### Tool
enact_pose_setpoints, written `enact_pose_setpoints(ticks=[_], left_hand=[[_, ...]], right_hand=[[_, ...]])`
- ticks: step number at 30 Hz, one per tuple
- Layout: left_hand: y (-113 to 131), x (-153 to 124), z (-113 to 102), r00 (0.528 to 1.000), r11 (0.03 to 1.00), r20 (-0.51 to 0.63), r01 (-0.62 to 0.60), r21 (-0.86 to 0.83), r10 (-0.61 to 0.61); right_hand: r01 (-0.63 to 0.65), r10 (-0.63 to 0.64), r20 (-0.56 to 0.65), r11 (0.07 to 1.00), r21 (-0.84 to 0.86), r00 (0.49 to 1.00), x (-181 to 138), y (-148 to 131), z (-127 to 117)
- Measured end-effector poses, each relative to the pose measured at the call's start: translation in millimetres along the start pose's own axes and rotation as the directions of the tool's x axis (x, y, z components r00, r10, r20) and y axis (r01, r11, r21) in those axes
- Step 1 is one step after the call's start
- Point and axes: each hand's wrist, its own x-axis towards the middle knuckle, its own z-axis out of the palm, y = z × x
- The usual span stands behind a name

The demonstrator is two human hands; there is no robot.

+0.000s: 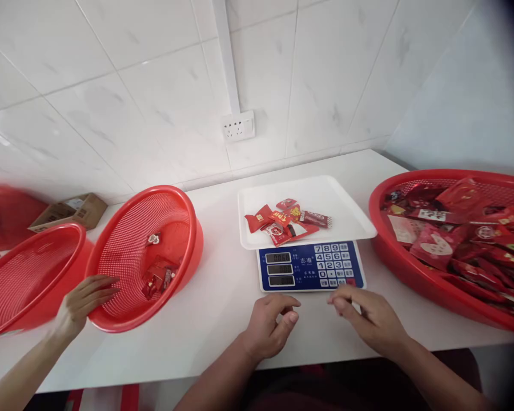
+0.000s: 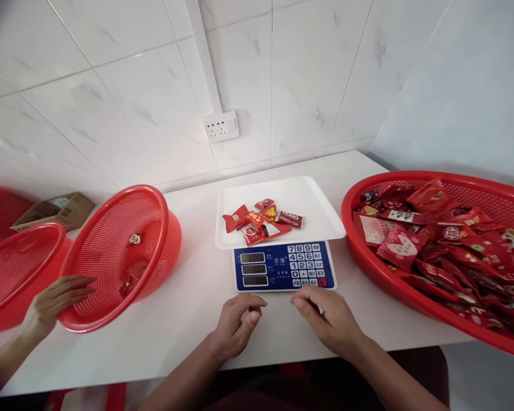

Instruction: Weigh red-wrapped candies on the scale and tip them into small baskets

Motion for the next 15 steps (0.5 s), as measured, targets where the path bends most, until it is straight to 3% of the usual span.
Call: enact_pose_setpoints(ticks=[3, 7, 15], left_hand=[[2, 2, 4, 0.989, 0.998, 0.148, -0.034, 0.055, 0.025], [1, 3, 8, 0.962, 0.989, 0.271, -0.078, 0.123, 0.042], [-2, 6, 9, 0.963, 0.987, 0.268, -0.059, 0.147, 0.018]], right_hand=[[0.01, -0.017, 0.157, 0.999, 0.044, 0.987, -27, 14, 20], [-0.003, -0.006, 0.212, 0.999, 0.043, 0.977, -34, 18, 34], [-0.05, 0.024, 0.244, 0.994, 0.098, 0.97, -24, 13, 31]])
